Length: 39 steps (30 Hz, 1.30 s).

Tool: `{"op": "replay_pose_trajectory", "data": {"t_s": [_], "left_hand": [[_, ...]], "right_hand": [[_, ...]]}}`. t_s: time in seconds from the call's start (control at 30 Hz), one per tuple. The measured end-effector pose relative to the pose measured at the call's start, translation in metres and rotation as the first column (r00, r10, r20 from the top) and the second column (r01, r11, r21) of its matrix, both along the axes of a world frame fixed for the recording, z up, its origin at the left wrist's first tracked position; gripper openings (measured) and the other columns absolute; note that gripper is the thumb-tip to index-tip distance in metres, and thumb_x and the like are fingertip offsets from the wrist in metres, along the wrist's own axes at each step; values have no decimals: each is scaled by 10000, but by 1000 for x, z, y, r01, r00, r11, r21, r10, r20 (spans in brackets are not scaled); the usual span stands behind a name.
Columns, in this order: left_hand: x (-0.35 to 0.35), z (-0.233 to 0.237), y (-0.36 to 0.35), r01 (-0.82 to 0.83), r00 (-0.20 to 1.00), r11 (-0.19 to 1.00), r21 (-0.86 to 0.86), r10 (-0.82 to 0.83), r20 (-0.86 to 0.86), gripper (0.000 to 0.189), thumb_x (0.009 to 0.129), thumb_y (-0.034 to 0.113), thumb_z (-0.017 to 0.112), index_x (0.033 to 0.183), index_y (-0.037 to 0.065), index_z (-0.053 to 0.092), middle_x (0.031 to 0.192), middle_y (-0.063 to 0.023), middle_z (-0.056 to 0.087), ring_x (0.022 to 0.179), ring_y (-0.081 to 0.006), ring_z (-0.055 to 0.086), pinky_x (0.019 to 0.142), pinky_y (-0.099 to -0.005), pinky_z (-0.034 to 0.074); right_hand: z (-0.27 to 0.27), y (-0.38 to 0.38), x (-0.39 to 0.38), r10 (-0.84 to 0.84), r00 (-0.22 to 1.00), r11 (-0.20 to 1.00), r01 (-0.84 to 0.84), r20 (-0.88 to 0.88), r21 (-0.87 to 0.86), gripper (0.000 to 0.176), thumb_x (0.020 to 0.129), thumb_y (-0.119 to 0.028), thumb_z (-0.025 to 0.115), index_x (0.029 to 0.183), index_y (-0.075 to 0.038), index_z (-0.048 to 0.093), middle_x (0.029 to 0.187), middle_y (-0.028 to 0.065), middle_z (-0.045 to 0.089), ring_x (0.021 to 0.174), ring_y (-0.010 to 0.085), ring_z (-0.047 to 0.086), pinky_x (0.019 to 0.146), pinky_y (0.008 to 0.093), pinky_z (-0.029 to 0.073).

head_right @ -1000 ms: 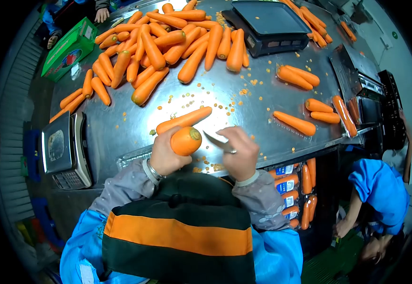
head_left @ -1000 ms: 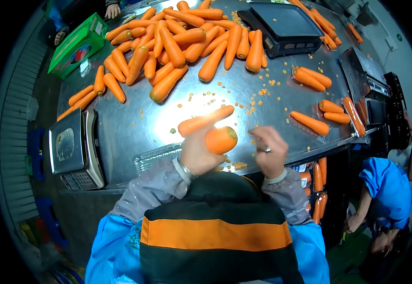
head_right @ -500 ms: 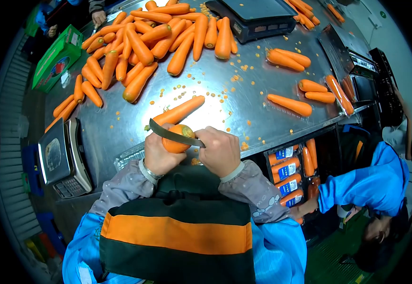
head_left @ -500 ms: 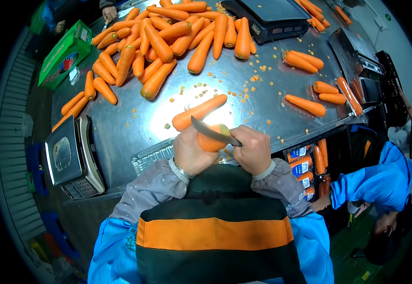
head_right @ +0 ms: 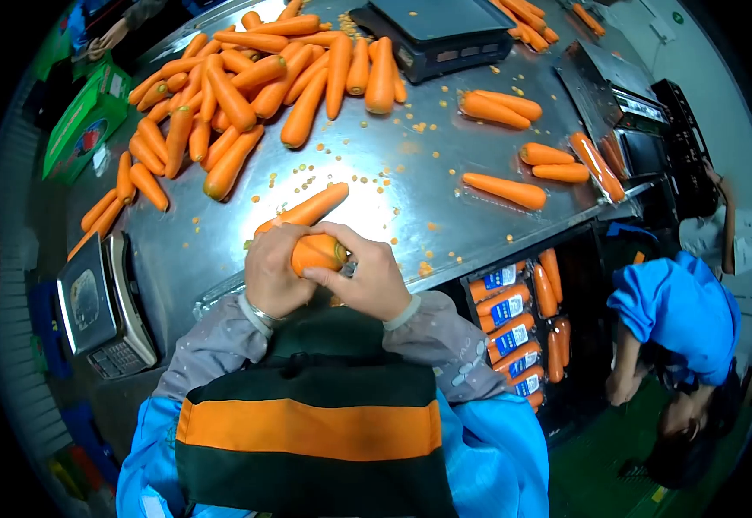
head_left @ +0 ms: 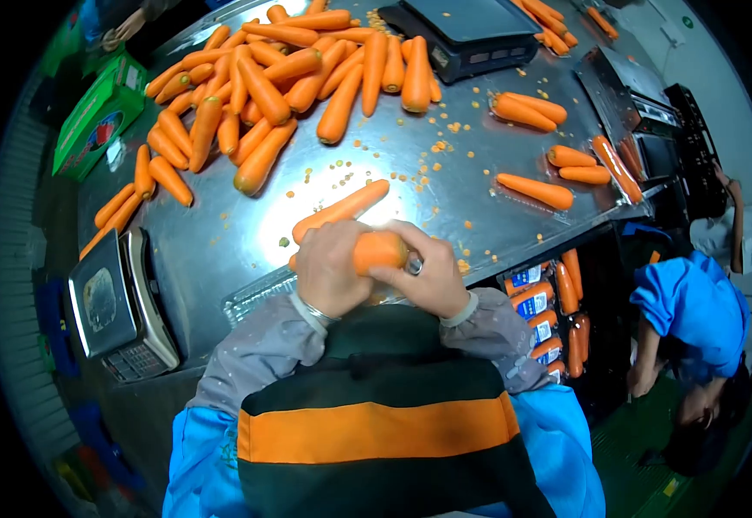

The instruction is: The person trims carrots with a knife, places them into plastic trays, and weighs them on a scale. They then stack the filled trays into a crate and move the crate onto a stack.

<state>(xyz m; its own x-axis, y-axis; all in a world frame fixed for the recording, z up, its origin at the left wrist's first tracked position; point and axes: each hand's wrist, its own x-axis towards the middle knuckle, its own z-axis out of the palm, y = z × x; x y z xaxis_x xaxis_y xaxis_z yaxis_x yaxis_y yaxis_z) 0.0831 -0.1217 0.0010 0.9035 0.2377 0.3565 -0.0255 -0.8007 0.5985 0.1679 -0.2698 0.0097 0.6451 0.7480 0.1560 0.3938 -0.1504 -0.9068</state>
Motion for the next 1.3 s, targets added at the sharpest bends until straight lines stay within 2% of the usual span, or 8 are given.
{"op": "replay_pose_trajectory", "data": {"t_s": [0.07, 0.13, 0.23, 0.33, 0.37, 0.43, 0.63, 1.3], "left_hand": [[0, -10, 22, 70, 991, 997, 25, -67, -116, 566, 544, 139, 798, 1073, 77, 606, 979, -105, 630, 895, -290, 592, 772, -377, 442], [-8, -5, 56, 81, 974, 996, -47, -89, -209, 613, 580, 140, 830, 1138, 75, 585, 1018, -105, 653, 911, -281, 634, 797, -365, 487], [-8, 14, 47, 7, 964, 551, -834, -225, -141, 625, 661, 125, 823, 1210, 25, 542, 1157, -114, 588, 1118, -219, 551, 954, -352, 456], [8, 3, 23, 265, 936, 433, -862, -329, 123, 391, 678, 27, 740, 1033, -13, 581, 1118, -137, 578, 1135, -216, 519, 885, -361, 480], [12, 4, 13, 235, 961, 299, -925, -214, 175, 223, 634, -26, 668, 839, -2, 584, 916, -97, 612, 924, -192, 585, 745, -318, 499], [9, 16, 6, 64, 978, 629, -775, -193, -75, 171, 598, -38, 629, 751, 13, 571, 766, -73, 587, 770, -180, 575, 659, -309, 477], [3, 11, -5, -136, 964, 962, -238, 74, -254, 99, 603, 108, 631, 692, 79, 661, 630, -149, 605, 617, -367, 588, 555, -422, 464], [8, 9, -11, -135, 898, 980, -150, 57, -437, 114, 581, 99, 612, 680, 55, 646, 637, -178, 613, 636, -392, 606, 604, -443, 500]], "right_hand": [[-35, -4, 10, -77, 963, 962, 140, -259, 234, 426, 802, -224, 715, 1142, 0, 589, 795, 54, 638, 577, 111, 556, 539, 248, 441], [-27, -24, 19, -45, 549, 943, 299, -835, 146, 358, 903, -279, 599, 1157, -30, 562, 745, 22, 544, 445, 27, 383, 382, 186, 296], [-51, -38, 29, 204, 202, 917, 304, -958, 259, 367, 962, -310, 488, 1188, -21, 479, 809, 47, 577, 423, 46, 328, 390, 195, 305], [-60, -32, 19, 279, 46, 950, 130, -959, 283, 309, 915, -274, 575, 1095, -23, 553, 828, 41, 580, 467, 66, 429, 440, 198, 367], [-61, -29, 16, 20, 480, 995, 78, -877, 65, 245, 897, -214, 586, 1042, -17, 593, 837, 47, 603, 500, 94, 478, 490, 217, 398], [-66, -24, 9, -285, 944, 952, 298, -166, 63, 135, 809, -21, 576, 901, -7, 674, 808, 71, 649, 579, 175, 576, 620, 260, 450], [-16, -22, 2, -102, 850, 992, 126, 517, -12, 288, 605, 74, 539, 822, -72, 659, 721, 70, 604, 618, 257, 607, 507, 329, 461], [-85, -38, 30, -302, 920, 920, 350, 251, -176, 250, 721, 35, 572, 925, -45, 691, 835, 134, 686, 671, 297, 657, 601, 352, 522]]}}
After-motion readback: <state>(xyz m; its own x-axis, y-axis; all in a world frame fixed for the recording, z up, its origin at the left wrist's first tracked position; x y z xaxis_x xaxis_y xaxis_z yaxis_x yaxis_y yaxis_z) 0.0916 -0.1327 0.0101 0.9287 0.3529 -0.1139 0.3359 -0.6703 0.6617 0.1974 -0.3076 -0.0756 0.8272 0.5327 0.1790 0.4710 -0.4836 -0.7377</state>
